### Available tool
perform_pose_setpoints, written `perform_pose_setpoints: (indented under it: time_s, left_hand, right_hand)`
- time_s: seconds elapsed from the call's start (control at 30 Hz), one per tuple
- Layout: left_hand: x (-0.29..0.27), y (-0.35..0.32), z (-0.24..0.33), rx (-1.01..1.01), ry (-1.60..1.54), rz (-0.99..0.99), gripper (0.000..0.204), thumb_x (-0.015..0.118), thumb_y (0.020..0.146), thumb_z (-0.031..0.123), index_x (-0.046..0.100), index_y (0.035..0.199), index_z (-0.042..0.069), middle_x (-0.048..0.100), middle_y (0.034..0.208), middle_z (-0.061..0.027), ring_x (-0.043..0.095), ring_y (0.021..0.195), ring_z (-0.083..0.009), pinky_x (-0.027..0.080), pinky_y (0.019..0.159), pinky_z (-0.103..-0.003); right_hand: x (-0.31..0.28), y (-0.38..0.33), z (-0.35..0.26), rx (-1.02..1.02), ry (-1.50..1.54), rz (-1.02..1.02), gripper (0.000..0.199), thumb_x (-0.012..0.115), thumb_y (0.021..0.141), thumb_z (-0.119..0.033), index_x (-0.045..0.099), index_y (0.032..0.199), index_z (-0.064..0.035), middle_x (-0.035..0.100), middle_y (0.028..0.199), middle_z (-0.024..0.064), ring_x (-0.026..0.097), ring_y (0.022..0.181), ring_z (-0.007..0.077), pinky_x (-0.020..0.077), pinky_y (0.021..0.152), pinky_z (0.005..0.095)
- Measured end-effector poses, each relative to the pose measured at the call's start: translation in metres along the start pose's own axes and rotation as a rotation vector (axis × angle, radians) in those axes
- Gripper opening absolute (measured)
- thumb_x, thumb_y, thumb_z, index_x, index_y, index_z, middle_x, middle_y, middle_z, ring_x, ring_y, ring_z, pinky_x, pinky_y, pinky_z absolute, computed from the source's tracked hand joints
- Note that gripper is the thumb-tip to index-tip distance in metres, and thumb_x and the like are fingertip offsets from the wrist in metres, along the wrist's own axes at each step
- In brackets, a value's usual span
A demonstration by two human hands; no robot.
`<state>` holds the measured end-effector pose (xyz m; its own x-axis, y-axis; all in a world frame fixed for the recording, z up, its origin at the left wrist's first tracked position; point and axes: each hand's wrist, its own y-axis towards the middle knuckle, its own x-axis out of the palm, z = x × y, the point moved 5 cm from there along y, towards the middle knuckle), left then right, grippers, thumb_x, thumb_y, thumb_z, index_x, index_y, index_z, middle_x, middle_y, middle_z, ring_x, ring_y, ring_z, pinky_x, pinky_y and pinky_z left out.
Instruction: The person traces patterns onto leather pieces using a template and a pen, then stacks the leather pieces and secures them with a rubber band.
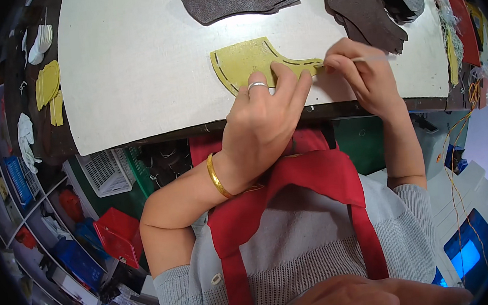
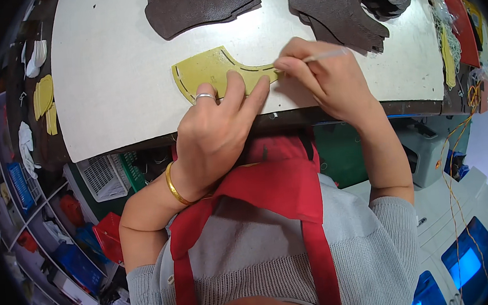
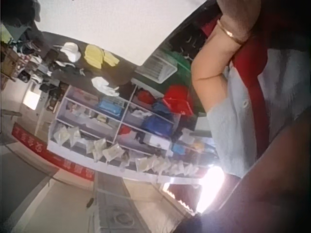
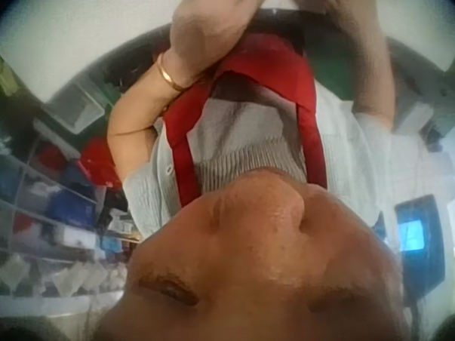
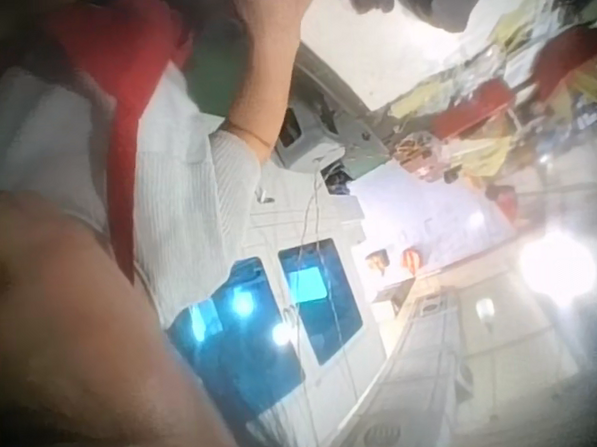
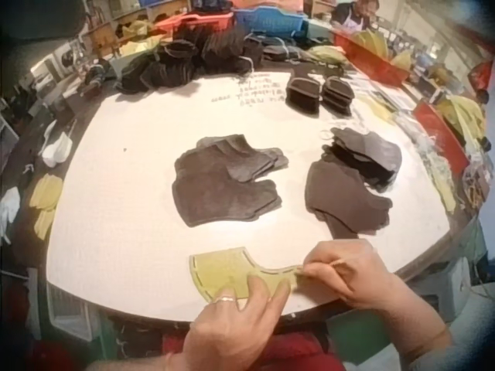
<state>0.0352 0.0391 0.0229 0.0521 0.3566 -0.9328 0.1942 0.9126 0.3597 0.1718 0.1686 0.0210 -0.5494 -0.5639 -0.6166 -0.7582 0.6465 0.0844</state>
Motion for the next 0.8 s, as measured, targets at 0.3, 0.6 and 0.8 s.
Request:
perform_pose_setpoints:
  time_s: [0.3,0.6,0.8]
  left_hand:
    - [0.003,0.004,-0.002,-0.015,-0.004,-0.048,0.036,0.065,0.086,0.019,0.071,0.121,0.018,0.065,0.107,-0.0038,0.053,0.067,-0.0204,0.048,0.051,-0.027]
    - [0.005,0.002,-0.018,-0.013,-0.057,0.021,0.024,0.068,0.078,0.013,0.071,0.101,0.009,0.067,0.096,-0.0040,0.059,0.070,-0.0196,0.050,0.057,-0.029]
    - [0.013,0.038,-0.091,-0.130,-0.043,0.203,0.027,0.070,0.077,0.007,0.066,0.103,0.001,0.067,0.104,-0.0103,0.066,0.092,-0.0263,0.053,0.073,-0.037]
  right_hand:
    - [-0.006,0.002,-0.010,0.039,-0.217,0.078,0.024,0.059,0.103,-0.024,0.067,0.094,-0.0030,0.068,0.080,0.0132,0.067,0.073,0.0340,0.0520,0.066,0.0419]
    - [0.025,0.032,-0.027,-0.030,-0.377,-0.077,0.027,0.069,0.091,-0.033,0.071,0.094,-0.0055,0.072,0.083,0.0134,0.070,0.077,0.0379,0.0549,0.072,0.0478]
    - [-0.078,-0.006,0.058,0.523,-0.008,0.218,0.016,0.069,0.097,-0.015,0.075,0.104,-0.0018,0.073,0.086,0.0022,0.066,0.080,0.0073,0.0529,0.074,0.0242]
